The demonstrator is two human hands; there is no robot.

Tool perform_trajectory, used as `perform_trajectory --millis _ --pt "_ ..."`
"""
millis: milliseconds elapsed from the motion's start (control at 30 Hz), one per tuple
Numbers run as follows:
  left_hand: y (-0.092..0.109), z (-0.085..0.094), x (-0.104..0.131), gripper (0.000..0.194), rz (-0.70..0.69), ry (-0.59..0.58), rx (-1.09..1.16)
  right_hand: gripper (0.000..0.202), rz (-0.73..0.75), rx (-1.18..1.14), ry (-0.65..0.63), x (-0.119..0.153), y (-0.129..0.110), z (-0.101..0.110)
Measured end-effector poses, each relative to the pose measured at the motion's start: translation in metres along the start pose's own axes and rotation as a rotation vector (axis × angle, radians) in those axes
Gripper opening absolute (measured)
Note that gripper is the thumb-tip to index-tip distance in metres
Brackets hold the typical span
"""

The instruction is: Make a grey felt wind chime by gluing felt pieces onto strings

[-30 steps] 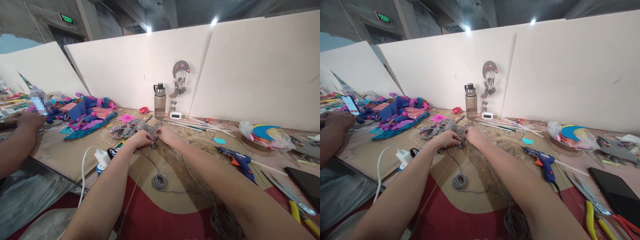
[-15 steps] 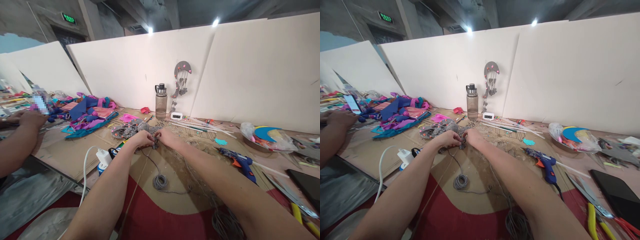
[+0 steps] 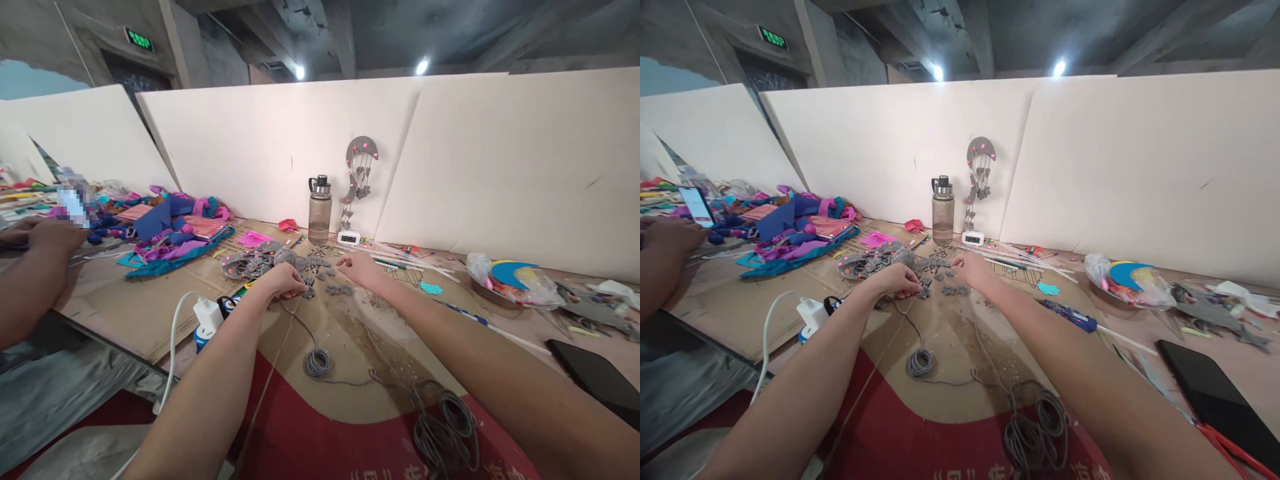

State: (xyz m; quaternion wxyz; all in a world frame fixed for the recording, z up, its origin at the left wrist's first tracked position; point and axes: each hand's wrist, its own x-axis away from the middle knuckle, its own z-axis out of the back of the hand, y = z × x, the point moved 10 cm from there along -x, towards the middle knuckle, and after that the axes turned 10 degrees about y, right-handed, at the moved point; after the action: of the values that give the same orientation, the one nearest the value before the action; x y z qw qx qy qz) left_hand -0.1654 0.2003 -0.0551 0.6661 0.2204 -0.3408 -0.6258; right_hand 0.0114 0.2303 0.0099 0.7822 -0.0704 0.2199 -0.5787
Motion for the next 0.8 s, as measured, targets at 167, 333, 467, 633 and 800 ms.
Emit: perform_trajectory --millis 167,333,467,633,800 --pt "0.002 0.004 0.002 0.030 -0.005 0.030 -0.025 0.022 -0.050 0.032 0.036 0.026 0.038 0.024" --pt "0.003 0.017 -0.003 0.020 -0.051 0.182 -0.124 0.025 -0.032 0.012 0.028 0.048 0.037 0.025" --pt "0.009 0.026 -0.004 0.010 -0.108 0.287 -0.179 0.026 0.100 -0.027 0.018 0.055 -0.007 0.013" --pt "0.019 0.022 -0.003 0.013 -0.200 0.275 -0.208 0.028 0.228 0.011 0.020 0.054 -0.053 -0.012" --pt "0.029 0.020 -0.003 0.025 -0.296 0.293 -0.221 0.036 0.333 0.070 0.004 0.065 -0.064 -0.038"
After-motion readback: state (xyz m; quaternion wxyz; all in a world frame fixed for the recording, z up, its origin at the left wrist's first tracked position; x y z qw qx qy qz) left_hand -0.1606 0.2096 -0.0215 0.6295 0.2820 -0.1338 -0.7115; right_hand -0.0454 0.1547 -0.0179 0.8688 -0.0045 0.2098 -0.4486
